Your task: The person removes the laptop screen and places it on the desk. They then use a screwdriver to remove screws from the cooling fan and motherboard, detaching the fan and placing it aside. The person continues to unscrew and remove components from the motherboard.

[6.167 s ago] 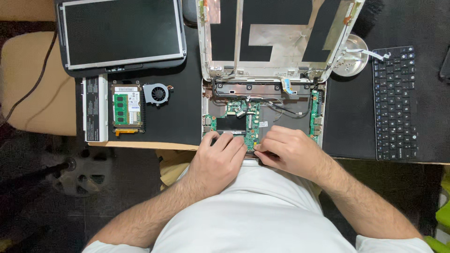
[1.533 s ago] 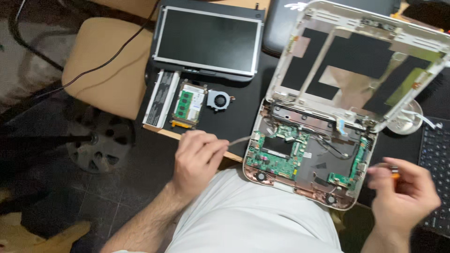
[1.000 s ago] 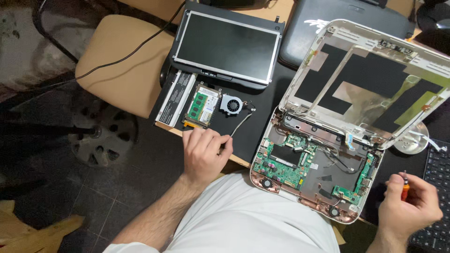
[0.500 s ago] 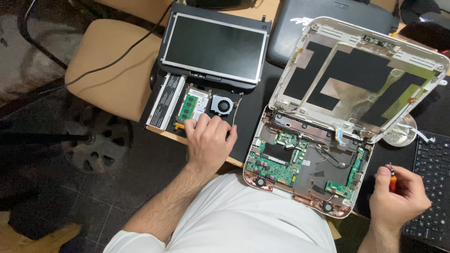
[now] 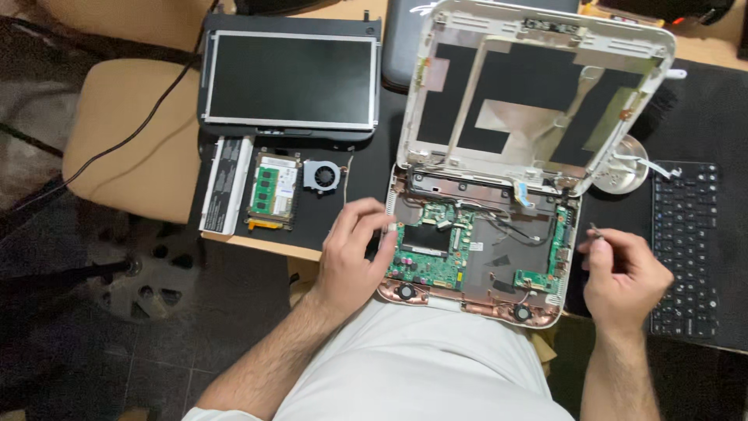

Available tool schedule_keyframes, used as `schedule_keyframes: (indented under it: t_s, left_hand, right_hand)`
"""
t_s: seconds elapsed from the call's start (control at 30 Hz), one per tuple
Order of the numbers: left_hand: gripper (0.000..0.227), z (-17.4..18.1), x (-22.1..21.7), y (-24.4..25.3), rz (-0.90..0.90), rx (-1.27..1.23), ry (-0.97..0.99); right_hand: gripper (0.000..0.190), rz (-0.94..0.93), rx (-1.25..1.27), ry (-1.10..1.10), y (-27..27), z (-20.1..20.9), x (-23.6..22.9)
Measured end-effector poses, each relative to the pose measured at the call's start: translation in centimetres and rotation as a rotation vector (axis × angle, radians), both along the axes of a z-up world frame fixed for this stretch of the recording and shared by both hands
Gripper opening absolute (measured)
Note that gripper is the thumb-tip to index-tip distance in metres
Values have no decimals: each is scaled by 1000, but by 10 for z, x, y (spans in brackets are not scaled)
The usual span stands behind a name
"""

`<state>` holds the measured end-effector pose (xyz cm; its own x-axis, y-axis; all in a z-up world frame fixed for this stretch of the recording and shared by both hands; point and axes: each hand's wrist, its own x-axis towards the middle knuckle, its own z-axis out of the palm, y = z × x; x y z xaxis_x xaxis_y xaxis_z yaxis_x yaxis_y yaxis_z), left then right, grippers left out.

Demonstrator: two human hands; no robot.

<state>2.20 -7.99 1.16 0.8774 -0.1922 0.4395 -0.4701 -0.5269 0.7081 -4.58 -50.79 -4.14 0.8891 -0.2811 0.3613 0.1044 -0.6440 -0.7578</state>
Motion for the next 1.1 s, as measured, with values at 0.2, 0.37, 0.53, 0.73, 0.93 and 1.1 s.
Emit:
schedule_keyframes:
  t_s: [0.2, 0.37, 0.53, 0.73, 0.93, 1.1]
  left_hand:
    - [32, -1, 10, -13, -56, 115, -7]
    - [24, 1, 16, -35, -99, 347, -75]
    - [20, 2, 30, -51, -126, 441, -157]
    - [12, 2, 40, -57, -128, 457, -209]
    - [12, 5, 43, -40, -73, 405, -127]
    - [33, 10, 53, -35, -64, 520, -155]
  right_hand:
    - [20, 38, -43, 49, 5, 9, 6]
    - [18, 37, -163, 33, 2, 6, 5]
    - [14, 21, -227, 29, 3, 6, 7]
    - [16, 28, -220, 45, 2, 5, 7]
    - [15, 25, -195, 44, 5, 7, 8]
    - [15, 33, -211, 52, 5, 9, 9]
